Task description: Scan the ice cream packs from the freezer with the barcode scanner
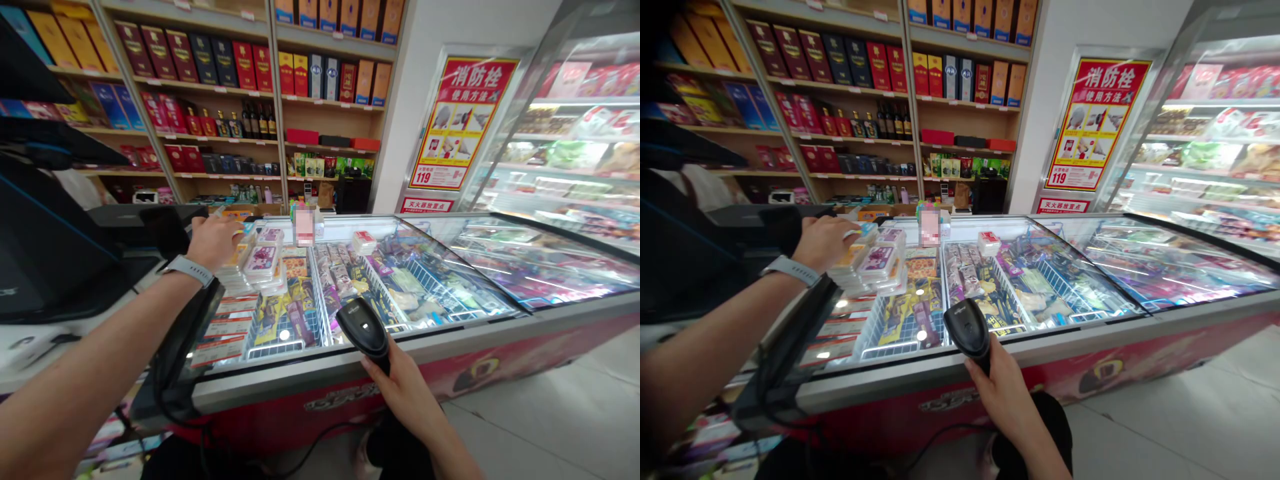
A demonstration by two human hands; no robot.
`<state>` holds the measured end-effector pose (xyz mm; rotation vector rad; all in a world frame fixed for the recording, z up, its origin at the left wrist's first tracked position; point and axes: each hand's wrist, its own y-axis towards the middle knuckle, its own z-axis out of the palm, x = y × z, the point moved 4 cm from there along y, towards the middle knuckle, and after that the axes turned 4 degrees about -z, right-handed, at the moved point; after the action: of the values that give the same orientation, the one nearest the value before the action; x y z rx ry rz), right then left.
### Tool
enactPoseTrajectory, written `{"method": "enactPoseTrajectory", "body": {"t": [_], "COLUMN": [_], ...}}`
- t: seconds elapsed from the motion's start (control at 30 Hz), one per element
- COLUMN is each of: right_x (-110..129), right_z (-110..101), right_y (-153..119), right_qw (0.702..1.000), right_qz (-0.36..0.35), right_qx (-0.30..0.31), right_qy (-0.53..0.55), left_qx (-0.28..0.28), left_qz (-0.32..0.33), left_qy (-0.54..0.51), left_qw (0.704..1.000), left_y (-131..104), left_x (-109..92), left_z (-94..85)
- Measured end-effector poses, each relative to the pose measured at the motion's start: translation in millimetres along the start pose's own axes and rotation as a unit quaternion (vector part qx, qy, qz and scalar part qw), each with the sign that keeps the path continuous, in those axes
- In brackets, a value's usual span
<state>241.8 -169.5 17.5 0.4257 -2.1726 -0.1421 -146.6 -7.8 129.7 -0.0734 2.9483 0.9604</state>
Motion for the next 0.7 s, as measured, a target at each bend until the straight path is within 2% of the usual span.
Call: {"method": "enactPoseTrajectory", "body": {"t": [0.13, 0.23, 0.33, 0.4, 0.43, 0.57, 0.7], "right_x": [1, -2, -10, -16, -20, -37, -57], "right_z": [-3, -8, -17, -25, -29, -49, -66], "right_y": [-2, -6, -12, -16, -19, -28, -38], "right_qw": [1.0, 0.999, 0.999, 0.998, 0.998, 0.996, 0.992], "right_qz": [-0.009, -0.013, 0.002, 0.019, 0.025, 0.035, 0.058], "right_qx": [-0.006, -0.019, -0.038, -0.05, -0.056, -0.08, -0.108], "right_qy": [0.02, 0.033, 0.035, 0.035, 0.035, 0.035, 0.028], "left_qx": [-0.009, 0.03, 0.124, 0.187, 0.2, 0.208, 0.206], "left_qz": [0.056, 0.064, 0.031, -0.01, -0.026, -0.078, -0.148], "left_qy": [-0.074, -0.168, -0.271, -0.338, -0.35, -0.358, -0.354], "left_qw": [0.996, 0.983, 0.954, 0.922, 0.915, 0.907, 0.9], "left_y": [-16, -29, -33, -27, -22, 11, 47], "left_x": [-60, -109, -155, -183, -196, -242, -274], "left_z": [-8.7, 1.0, 26.3, 48.3, 58.7, 97.4, 130.6]}}
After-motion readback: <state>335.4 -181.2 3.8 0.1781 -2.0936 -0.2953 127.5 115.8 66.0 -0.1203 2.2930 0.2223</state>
